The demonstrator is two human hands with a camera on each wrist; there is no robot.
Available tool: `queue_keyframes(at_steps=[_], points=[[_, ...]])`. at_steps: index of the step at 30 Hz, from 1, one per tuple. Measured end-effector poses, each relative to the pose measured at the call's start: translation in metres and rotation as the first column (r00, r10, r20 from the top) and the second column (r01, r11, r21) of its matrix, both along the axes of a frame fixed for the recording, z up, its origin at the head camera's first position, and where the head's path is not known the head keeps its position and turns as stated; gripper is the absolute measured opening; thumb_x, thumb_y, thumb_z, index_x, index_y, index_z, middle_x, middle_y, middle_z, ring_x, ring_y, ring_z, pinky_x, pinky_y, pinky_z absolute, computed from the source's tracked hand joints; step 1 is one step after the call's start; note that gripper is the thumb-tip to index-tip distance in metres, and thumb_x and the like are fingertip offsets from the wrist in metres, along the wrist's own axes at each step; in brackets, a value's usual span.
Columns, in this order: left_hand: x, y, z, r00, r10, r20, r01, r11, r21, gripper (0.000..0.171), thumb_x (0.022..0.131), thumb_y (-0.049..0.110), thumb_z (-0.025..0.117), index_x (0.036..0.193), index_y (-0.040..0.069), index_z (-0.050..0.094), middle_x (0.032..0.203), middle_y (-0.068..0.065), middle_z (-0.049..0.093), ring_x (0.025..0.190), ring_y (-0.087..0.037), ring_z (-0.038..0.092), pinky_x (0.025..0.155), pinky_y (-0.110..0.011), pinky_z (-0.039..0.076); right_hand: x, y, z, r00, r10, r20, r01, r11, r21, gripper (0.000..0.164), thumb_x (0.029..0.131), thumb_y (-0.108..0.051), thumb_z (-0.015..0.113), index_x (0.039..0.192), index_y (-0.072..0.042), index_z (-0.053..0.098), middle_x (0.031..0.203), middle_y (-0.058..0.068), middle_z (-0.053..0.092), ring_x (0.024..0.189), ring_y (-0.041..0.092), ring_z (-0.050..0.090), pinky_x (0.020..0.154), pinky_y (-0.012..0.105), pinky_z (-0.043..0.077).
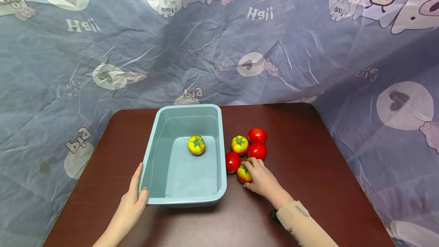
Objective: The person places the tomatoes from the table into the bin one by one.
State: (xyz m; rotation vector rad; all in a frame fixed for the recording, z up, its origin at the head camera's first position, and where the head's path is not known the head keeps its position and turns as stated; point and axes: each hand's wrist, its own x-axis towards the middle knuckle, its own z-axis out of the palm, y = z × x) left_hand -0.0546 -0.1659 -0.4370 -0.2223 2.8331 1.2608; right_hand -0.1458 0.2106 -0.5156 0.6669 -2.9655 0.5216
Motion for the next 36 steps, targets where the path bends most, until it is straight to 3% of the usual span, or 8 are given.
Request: queue_keyframes(at_steps=[6, 11, 20, 36], points=[[0.000, 0.000, 0.000, 1.000, -0.007, -0.023, 0.007, 1.000, 0.010, 0.072, 0.096, 0.011, 0.041, 0.159, 0.023, 0.011, 0.141, -0.026, 0.052, 0.105, -0.028, 0.061, 0.085, -0.049, 0.046, 0.005, -0.001, -0.002, 0.999, -0.032, 0.027, 0.033, 0.999, -0.005, 0.063, 0.068, -0.015, 0.088, 0.124, -0.005, 0.060, 0.116, 0.012, 0.051, 0.102, 0.032, 0.056, 0.081, 0.043, 0.055], [-0.001, 0.000, 0.001, 0.998, -0.010, -0.056, 0.010, 1.000, 0.009, 0.072, 0.095, 0.010, 0.042, 0.159, 0.023, 0.013, 0.143, -0.025, 0.050, 0.106, -0.031, 0.062, 0.085, -0.051, 0.047, 0.006, -0.002, 0.008, 0.999, -0.030, -0.023, 0.029, 0.999, -0.031, 0.064, 0.067, -0.014, 0.088, 0.123, -0.005, 0.060, 0.117, 0.011, 0.051, 0.101, 0.030, 0.057, 0.081, 0.043, 0.055], [-0.001, -0.001, 0.000, 0.997, -0.003, -0.076, 0.004, 1.000, 0.006, 0.070, 0.094, 0.009, 0.042, 0.158, 0.020, 0.016, 0.137, -0.029, 0.054, 0.108, -0.034, 0.064, 0.083, -0.052, 0.048, 0.001, -0.007, 0.046, 0.987, -0.018, -0.161, 0.005, 0.997, -0.083, 0.067, 0.066, -0.013, 0.088, 0.126, -0.006, 0.058, 0.122, 0.010, 0.052, 0.105, 0.029, 0.057, 0.081, 0.043, 0.057], [0.002, -0.004, -0.002, 0.996, 0.003, -0.087, -0.002, 1.000, 0.020, 0.069, 0.093, 0.009, 0.042, 0.158, 0.018, 0.018, 0.142, -0.025, 0.052, 0.116, -0.036, 0.062, 0.088, -0.053, 0.048, -0.017, -0.026, 0.106, 0.969, -0.014, -0.247, -0.025, 0.987, -0.156, 0.065, 0.070, -0.014, 0.085, 0.128, -0.007, 0.057, 0.127, 0.014, 0.049, 0.104, 0.033, 0.060, 0.083, 0.045, 0.055]])
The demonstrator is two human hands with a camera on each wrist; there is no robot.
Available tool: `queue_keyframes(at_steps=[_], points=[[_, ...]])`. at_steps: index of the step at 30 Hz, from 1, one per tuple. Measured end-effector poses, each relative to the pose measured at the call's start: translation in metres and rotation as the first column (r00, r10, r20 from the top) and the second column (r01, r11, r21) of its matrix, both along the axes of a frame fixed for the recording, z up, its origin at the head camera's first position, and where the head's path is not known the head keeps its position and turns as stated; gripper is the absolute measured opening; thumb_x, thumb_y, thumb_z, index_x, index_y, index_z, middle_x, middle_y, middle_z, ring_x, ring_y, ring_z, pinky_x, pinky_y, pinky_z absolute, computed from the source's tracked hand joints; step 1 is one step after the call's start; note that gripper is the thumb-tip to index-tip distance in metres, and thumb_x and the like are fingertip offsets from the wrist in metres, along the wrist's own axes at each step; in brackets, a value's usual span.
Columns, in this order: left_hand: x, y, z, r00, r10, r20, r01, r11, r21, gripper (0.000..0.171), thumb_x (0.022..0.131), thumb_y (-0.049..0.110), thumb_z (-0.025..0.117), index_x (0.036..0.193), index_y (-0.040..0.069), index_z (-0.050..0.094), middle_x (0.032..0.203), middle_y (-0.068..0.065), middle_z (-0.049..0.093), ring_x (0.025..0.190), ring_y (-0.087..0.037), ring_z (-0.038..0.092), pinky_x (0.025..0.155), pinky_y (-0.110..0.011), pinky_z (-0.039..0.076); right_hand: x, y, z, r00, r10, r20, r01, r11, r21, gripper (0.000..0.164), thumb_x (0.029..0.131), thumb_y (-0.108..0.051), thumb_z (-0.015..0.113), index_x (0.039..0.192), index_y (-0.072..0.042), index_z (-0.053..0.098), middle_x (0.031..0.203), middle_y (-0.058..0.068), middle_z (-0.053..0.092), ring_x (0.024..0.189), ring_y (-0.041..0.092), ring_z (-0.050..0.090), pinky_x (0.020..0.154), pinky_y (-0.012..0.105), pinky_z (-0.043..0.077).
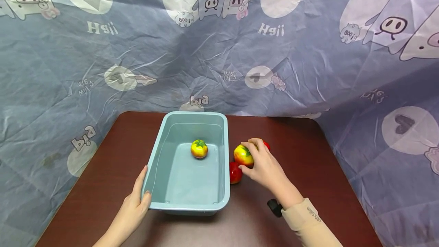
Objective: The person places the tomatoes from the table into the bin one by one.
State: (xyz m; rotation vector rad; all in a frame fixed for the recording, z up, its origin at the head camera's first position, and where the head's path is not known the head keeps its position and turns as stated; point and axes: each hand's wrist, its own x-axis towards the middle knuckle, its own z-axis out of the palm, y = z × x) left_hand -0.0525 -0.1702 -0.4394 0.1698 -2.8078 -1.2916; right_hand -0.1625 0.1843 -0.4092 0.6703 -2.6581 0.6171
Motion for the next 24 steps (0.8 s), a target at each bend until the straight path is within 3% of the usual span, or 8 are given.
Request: queue_keyframes(at_steps=[7, 14, 24], points=[[0.001, -0.001, 0.000, 1.000, -0.005, 0.007, 0.005, 1.000, 0.003, 0.070, 0.094, 0.009, 0.042, 0.158, 0.019, 0.016, 0.143, -0.025, 0.051, 0.119, -0.035, 0.060, 0.090, -0.053, 0.047, -0.005, -0.014, 0.017, 0.999, 0.038, 0.001, -0.038, 0.999, -0.018, 0.064, 0.071, -0.015, 0.085, 0.128, -0.007, 0.057, 0.128, 0.013, 0.049, 0.107, 0.031, 0.060, 0.087, 0.044, 0.054], [0.001, 0.001, 0.001, 1.000, -0.003, 0.014, 0.003, 1.000, 0.007, 0.069, 0.094, 0.010, 0.042, 0.158, 0.020, 0.016, 0.145, -0.024, 0.050, 0.119, -0.036, 0.060, 0.090, -0.053, 0.047, -0.001, -0.037, 0.034, 0.993, 0.094, 0.066, -0.090, 0.994, -0.066, 0.062, 0.074, -0.019, 0.084, 0.129, -0.010, 0.058, 0.131, 0.009, 0.049, 0.108, 0.025, 0.059, 0.088, 0.041, 0.054], [0.002, 0.002, 0.003, 1.000, 0.000, 0.026, 0.000, 1.000, -0.010, 0.069, 0.095, 0.010, 0.042, 0.158, 0.019, 0.016, 0.145, -0.026, 0.048, 0.117, -0.038, 0.061, 0.088, -0.055, 0.047, 0.001, -0.061, 0.038, 0.978, 0.196, 0.071, -0.195, 0.980, -0.027, 0.063, 0.074, -0.022, 0.084, 0.130, -0.011, 0.058, 0.130, 0.008, 0.051, 0.109, 0.023, 0.060, 0.088, 0.037, 0.055]])
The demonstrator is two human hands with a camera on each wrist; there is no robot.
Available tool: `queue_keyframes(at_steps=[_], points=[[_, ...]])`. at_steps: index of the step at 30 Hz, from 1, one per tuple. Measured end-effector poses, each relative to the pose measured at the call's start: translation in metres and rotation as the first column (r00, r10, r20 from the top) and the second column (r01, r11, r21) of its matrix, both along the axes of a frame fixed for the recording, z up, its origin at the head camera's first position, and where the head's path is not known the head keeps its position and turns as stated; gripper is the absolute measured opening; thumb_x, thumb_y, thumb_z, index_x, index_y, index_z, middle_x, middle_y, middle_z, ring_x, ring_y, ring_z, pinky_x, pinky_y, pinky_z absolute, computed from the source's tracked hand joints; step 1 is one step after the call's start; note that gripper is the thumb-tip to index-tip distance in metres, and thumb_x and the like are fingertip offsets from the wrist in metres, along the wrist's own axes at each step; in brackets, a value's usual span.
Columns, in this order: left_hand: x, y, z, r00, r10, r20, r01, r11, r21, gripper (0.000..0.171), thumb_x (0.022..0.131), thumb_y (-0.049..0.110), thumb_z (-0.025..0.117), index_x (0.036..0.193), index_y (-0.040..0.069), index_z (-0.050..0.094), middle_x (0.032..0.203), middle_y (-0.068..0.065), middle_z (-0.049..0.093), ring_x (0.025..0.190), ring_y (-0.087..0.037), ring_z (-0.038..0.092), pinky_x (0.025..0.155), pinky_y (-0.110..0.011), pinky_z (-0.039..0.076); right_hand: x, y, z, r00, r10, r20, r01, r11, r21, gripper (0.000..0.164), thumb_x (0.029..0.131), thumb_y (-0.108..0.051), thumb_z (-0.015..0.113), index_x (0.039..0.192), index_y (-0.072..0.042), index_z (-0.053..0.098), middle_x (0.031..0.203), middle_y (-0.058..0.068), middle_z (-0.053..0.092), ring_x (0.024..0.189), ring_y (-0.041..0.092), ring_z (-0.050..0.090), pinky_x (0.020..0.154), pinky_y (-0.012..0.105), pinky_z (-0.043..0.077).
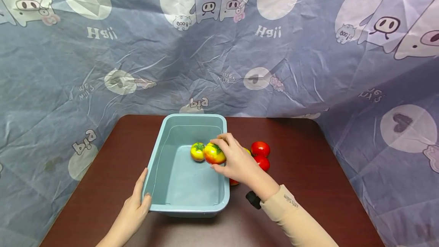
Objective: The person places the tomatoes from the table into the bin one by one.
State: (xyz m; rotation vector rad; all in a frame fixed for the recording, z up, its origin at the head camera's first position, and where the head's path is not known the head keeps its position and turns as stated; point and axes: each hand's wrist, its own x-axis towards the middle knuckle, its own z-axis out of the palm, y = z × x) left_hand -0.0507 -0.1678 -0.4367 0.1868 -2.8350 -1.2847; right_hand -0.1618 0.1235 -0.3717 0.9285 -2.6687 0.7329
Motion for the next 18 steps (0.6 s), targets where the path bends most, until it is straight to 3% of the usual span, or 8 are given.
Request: queue_keyframes(at_steps=[18], points=[[0.000, 0.000, 0.000, 1.000, 0.002, 0.003, -0.002, 1.000, -0.009, 0.071, 0.094, 0.009, 0.042, 0.158, 0.020, 0.015, 0.144, -0.026, 0.049, 0.118, -0.038, 0.060, 0.090, -0.055, 0.047, 0.004, -0.012, -0.011, 0.996, 0.051, 0.076, -0.055, 0.997, 0.062, 0.065, 0.077, -0.030, 0.083, 0.134, -0.016, 0.055, 0.137, 0.007, 0.049, 0.121, 0.026, 0.055, 0.089, 0.040, 0.055]])
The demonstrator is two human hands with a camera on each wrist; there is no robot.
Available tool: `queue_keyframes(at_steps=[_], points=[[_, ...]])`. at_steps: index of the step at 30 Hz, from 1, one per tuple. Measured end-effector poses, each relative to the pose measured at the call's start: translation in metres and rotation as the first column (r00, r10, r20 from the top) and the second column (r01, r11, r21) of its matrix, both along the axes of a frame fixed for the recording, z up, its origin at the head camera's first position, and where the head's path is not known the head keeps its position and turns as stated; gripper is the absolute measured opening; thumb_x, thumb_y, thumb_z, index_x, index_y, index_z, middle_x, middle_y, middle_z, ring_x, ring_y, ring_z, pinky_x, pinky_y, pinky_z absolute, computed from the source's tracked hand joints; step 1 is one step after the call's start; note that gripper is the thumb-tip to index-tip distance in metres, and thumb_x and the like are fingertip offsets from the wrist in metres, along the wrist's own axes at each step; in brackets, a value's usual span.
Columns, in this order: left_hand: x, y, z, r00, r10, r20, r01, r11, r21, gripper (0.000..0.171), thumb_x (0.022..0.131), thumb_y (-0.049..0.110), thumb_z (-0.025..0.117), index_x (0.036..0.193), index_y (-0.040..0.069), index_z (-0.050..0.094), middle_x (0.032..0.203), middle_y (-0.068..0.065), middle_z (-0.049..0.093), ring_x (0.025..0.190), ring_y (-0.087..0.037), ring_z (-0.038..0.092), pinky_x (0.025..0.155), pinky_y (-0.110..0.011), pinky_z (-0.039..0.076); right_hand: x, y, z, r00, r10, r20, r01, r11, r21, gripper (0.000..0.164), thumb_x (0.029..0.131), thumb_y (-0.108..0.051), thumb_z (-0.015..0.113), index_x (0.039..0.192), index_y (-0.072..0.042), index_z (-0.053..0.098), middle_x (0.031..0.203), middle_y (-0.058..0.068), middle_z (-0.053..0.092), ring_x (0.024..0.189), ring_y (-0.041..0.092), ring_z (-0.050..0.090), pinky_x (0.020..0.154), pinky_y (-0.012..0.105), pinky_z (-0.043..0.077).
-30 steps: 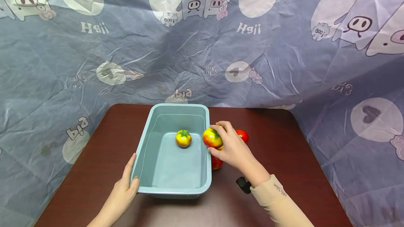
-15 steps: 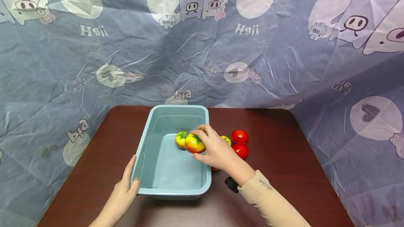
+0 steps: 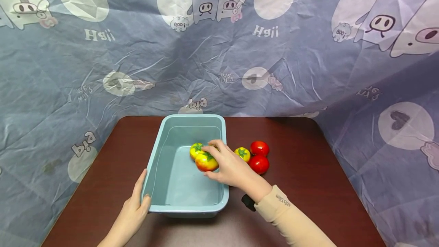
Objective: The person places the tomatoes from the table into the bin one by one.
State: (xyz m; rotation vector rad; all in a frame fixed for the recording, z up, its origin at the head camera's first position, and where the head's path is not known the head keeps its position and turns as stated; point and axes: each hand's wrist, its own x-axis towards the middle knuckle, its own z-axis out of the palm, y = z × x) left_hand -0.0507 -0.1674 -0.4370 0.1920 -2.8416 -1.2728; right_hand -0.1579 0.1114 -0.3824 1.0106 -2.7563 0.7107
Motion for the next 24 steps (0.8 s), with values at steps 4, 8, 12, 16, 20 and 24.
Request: queue_keyframes(at_steps=[4, 8, 12, 16, 20, 24], points=[[0.000, 0.000, -0.001, 1.000, 0.001, -0.011, -0.001, 1.000, -0.005, 0.070, 0.094, 0.009, 0.042, 0.158, 0.019, 0.016, 0.142, -0.027, 0.050, 0.116, -0.038, 0.062, 0.088, -0.055, 0.047, 0.000, 0.003, 0.000, 1.000, 0.010, -0.015, -0.010, 1.000, -0.013, 0.067, 0.078, -0.031, 0.082, 0.136, -0.015, 0.054, 0.144, 0.009, 0.045, 0.125, 0.027, 0.052, 0.086, 0.039, 0.056], [-0.001, 0.000, -0.001, 1.000, -0.005, -0.024, 0.005, 1.000, -0.007, 0.070, 0.094, 0.008, 0.042, 0.158, 0.019, 0.017, 0.141, -0.027, 0.051, 0.114, -0.037, 0.062, 0.087, -0.054, 0.047, -0.001, 0.011, 0.001, 0.998, -0.009, -0.065, 0.007, 0.999, -0.038, 0.063, 0.079, -0.029, 0.081, 0.134, -0.013, 0.056, 0.144, 0.011, 0.046, 0.125, 0.028, 0.052, 0.085, 0.039, 0.056], [-0.001, 0.000, 0.000, 1.000, -0.003, -0.026, 0.003, 1.000, -0.008, 0.070, 0.094, 0.009, 0.042, 0.158, 0.019, 0.017, 0.140, -0.027, 0.053, 0.114, -0.037, 0.062, 0.087, -0.055, 0.047, -0.003, 0.021, -0.001, 0.992, -0.058, -0.114, 0.052, 0.997, -0.055, 0.053, 0.082, -0.024, 0.078, 0.130, -0.011, 0.060, 0.140, 0.011, 0.049, 0.124, 0.028, 0.052, 0.086, 0.039, 0.056], [-0.002, 0.000, 0.001, 1.000, -0.001, -0.026, 0.001, 1.000, -0.007, 0.069, 0.094, 0.009, 0.042, 0.158, 0.019, 0.017, 0.140, -0.027, 0.052, 0.113, -0.037, 0.062, 0.087, -0.055, 0.047, -0.007, 0.032, -0.006, 0.987, -0.103, -0.125, 0.094, 0.993, -0.074, 0.044, 0.085, -0.019, 0.075, 0.126, -0.010, 0.063, 0.136, 0.011, 0.052, 0.122, 0.028, 0.054, 0.088, 0.040, 0.055], [-0.002, 0.000, 0.001, 1.000, -0.001, -0.020, 0.001, 1.000, -0.004, 0.069, 0.094, 0.009, 0.042, 0.158, 0.018, 0.017, 0.143, -0.027, 0.050, 0.114, -0.037, 0.062, 0.088, -0.055, 0.047, -0.011, 0.045, -0.014, 0.983, -0.148, -0.113, 0.138, 0.986, -0.091, 0.040, 0.085, -0.016, 0.073, 0.123, -0.009, 0.064, 0.134, 0.011, 0.053, 0.120, 0.030, 0.056, 0.087, 0.044, 0.055], [-0.002, 0.000, 0.001, 1.000, 0.002, -0.016, -0.002, 1.000, -0.004, 0.069, 0.094, 0.009, 0.042, 0.158, 0.018, 0.018, 0.143, -0.027, 0.049, 0.114, -0.037, 0.061, 0.088, -0.054, 0.047, -0.013, 0.057, -0.026, 0.977, -0.196, -0.082, 0.191, 0.979, -0.074, 0.038, 0.085, -0.016, 0.072, 0.122, -0.009, 0.065, 0.133, 0.012, 0.054, 0.120, 0.031, 0.055, 0.088, 0.047, 0.054]])
